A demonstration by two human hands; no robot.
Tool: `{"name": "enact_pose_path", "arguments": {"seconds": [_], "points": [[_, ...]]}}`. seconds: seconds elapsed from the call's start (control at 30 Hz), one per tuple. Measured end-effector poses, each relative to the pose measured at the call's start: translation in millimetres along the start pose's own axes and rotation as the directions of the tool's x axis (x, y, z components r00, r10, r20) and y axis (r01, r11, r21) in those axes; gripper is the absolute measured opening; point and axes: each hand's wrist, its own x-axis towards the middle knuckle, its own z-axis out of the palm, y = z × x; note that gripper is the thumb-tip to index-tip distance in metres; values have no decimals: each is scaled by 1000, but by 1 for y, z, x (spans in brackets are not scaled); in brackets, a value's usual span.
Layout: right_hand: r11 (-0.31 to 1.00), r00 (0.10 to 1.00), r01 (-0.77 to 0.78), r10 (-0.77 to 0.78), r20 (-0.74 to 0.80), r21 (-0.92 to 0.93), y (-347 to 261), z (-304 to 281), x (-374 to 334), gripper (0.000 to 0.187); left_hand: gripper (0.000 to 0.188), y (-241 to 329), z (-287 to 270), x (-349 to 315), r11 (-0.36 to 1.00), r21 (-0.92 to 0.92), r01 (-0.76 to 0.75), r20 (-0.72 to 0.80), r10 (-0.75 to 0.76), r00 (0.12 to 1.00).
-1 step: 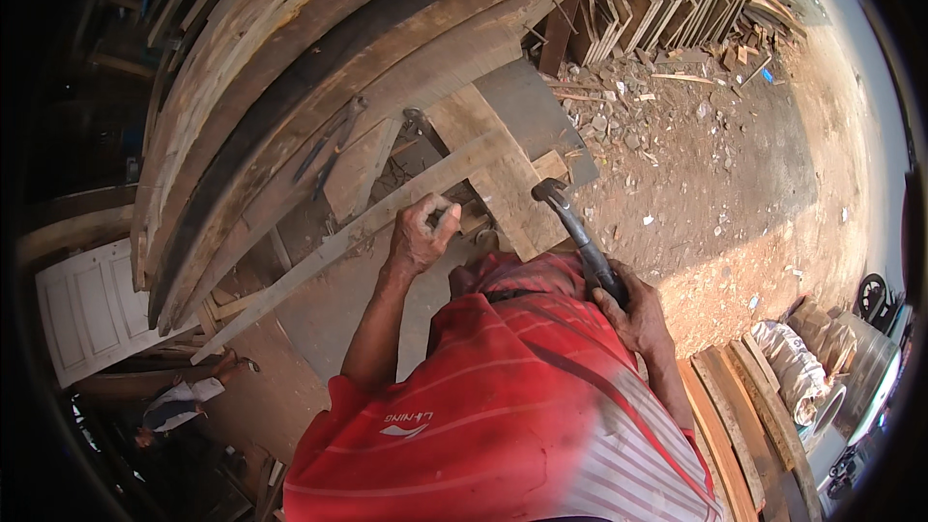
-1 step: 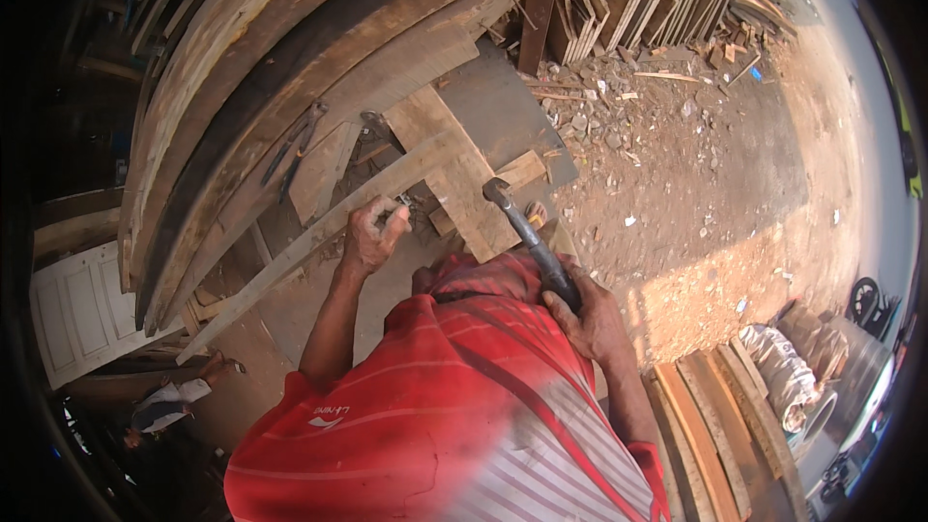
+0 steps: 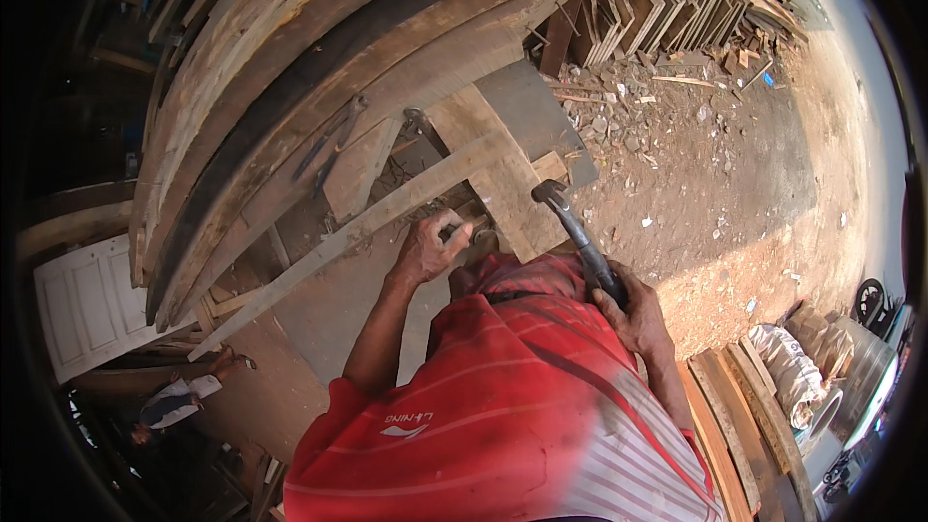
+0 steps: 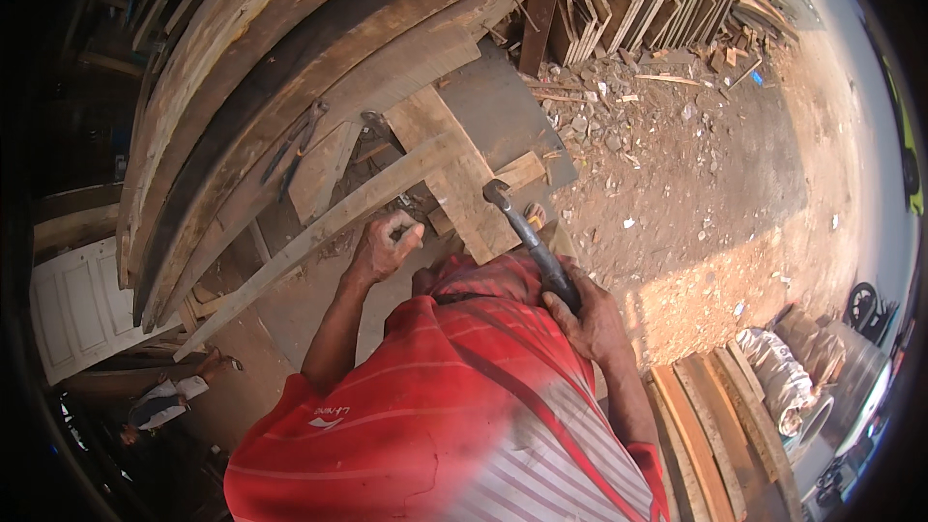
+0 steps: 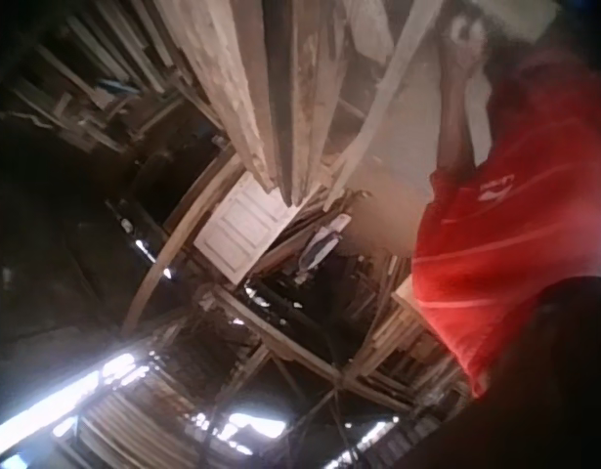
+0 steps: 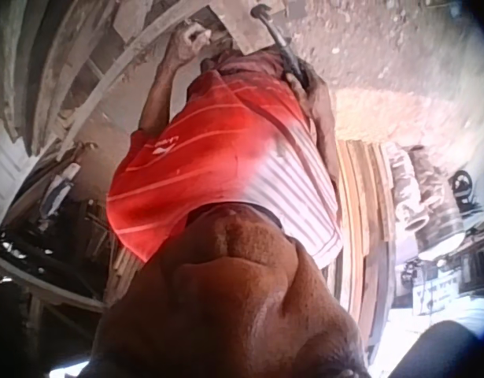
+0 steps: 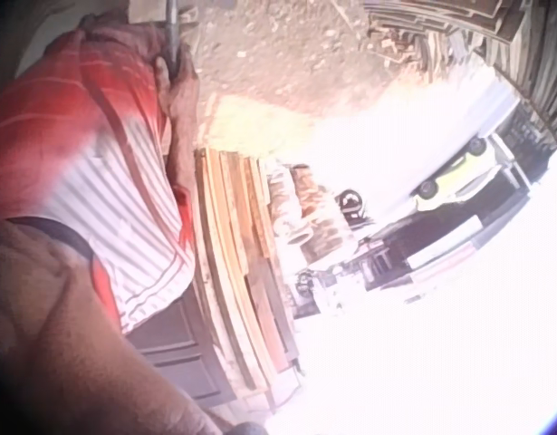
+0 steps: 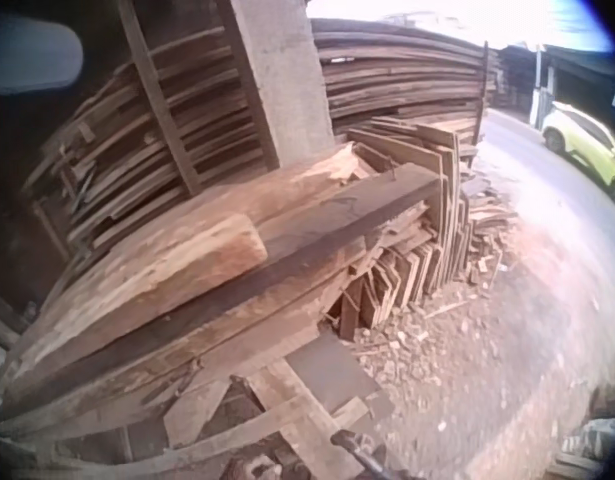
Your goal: The person uses a hammer to repeatedly strike a long wooden plank resting on a curved wooden frame. They adjust the plank's position and continue hammering along its length. Another person walks by in the background.
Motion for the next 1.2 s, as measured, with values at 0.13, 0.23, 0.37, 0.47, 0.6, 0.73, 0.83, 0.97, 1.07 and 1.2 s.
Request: {"name": "enact_pose_path", "arguments": {"seconds": [0.13,0.23,0.37,0.47,0.6,0.73,0.83,0.97,1.07,1.2], "points": [[1000,999,-5,6,48,-25,-6,-15,7,57,52,-114,84,29,975,66,214,31,-217,976],[992,993,-6,21,117,-126,-15,-30,11,51,61,-155,118,81,921,-232,313,-325,-377,867],[963,988,61,-20,154,-264,3,-41,12,49,67,-163,110,149,892,-292,346,-346,-435,831],[931,984,116,-60,170,-346,13,-51,9,48,65,-203,126,183,900,-237,365,-399,-433,808],[921,985,102,-42,165,-376,8,-55,17,45,62,-230,131,207,910,-147,389,-431,-413,803],[913,977,-6,93,193,-409,5,-61,27,45,59,-238,138,217,924,-57,378,-432,-365,825],[912,970,0,100,223,-411,12,-64,35,46,58,-248,140,212,926,2,378,-437,-340,833],[920,978,-30,108,180,-391,5,-56,40,38,55,-260,153,209,937,84,338,-432,-271,860],[928,975,15,69,212,-372,-6,-50,46,36,53,-274,169,200,944,169,284,-448,-183,875],[935,980,29,43,193,-352,-11,-34,50,36,49,-259,178,167,914,-102,392,-222,-405,887]]}}
